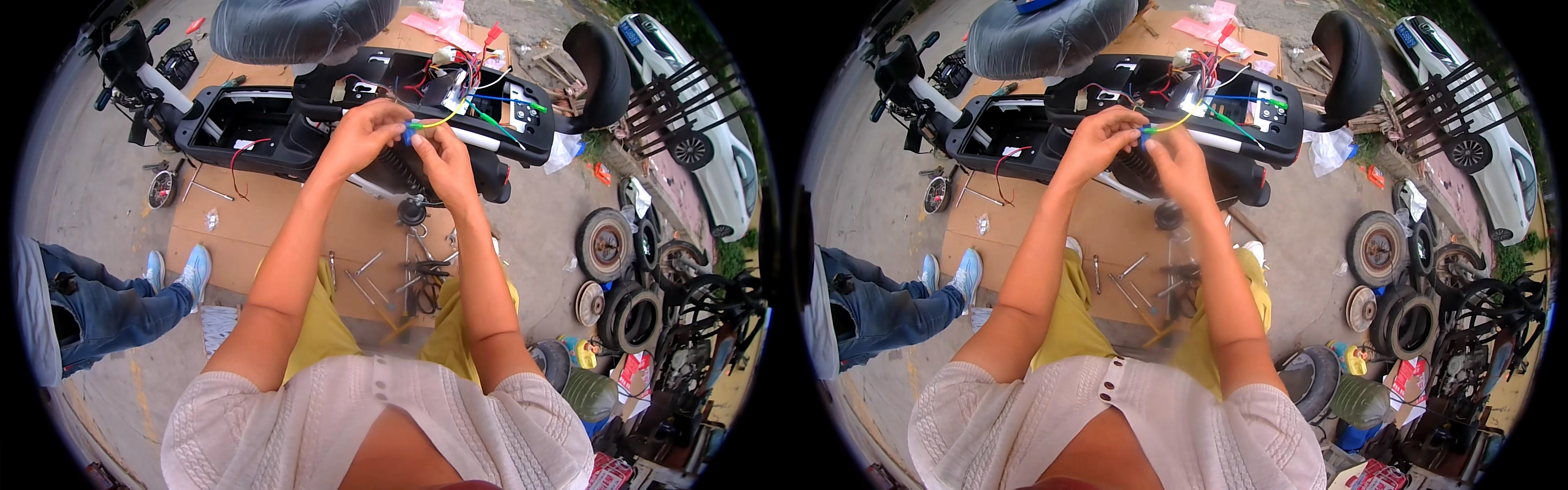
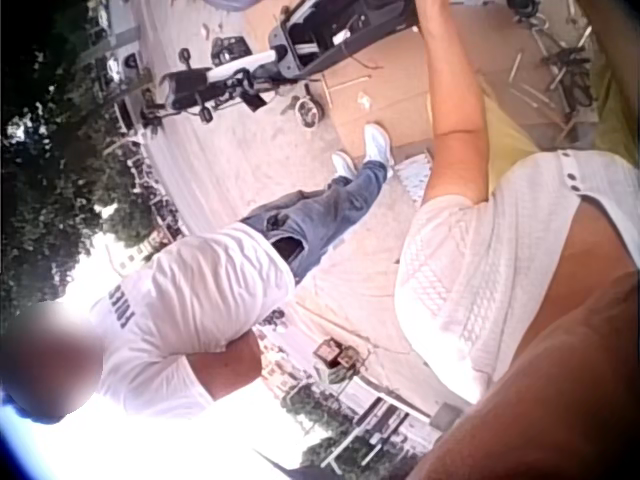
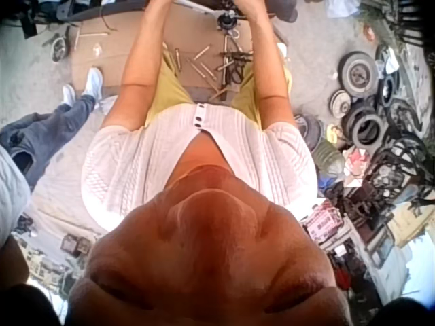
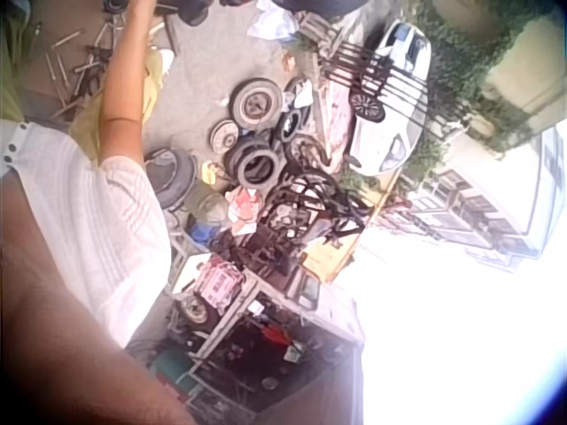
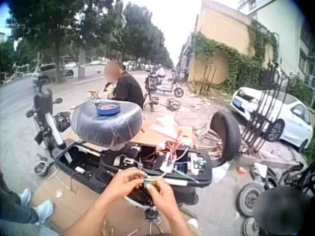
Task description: The person sits on the ground and repairs the wiring of an electric scooter. They use pliers to strip and cut wires, then use electrical tape to insulate the connections.
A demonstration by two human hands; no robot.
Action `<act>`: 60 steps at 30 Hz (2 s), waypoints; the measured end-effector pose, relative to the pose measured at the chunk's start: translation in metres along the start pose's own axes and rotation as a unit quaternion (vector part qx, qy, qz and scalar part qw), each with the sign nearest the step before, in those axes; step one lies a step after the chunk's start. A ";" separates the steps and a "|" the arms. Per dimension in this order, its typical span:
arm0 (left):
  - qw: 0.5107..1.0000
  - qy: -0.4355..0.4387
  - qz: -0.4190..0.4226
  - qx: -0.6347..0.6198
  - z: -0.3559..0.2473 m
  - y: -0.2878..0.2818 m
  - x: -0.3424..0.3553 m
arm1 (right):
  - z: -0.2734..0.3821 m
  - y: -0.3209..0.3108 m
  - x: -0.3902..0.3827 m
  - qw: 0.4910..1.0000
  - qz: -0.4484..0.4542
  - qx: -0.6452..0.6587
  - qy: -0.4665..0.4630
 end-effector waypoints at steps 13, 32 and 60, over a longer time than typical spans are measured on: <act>0.999 -0.001 -0.034 -0.005 0.001 -0.003 -0.002 | -0.024 0.007 -0.018 0.977 -0.047 0.132 0.159; 0.999 0.002 0.007 -0.039 0.007 0.009 -0.002 | -0.007 0.001 -0.008 0.880 -0.083 0.396 0.249; 0.989 -0.091 -0.115 -0.011 0.009 0.006 -0.004 | -0.031 0.027 -0.009 0.808 -0.067 0.550 0.201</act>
Point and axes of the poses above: each hand's wrist, its own x-axis towards the middle knuckle, its own y-axis out of the palm, z = x × y, the point moved 8 cm from there along x, towards the middle knuckle, and after that the axes turned 12 degrees about x, right-handed, at the moved point
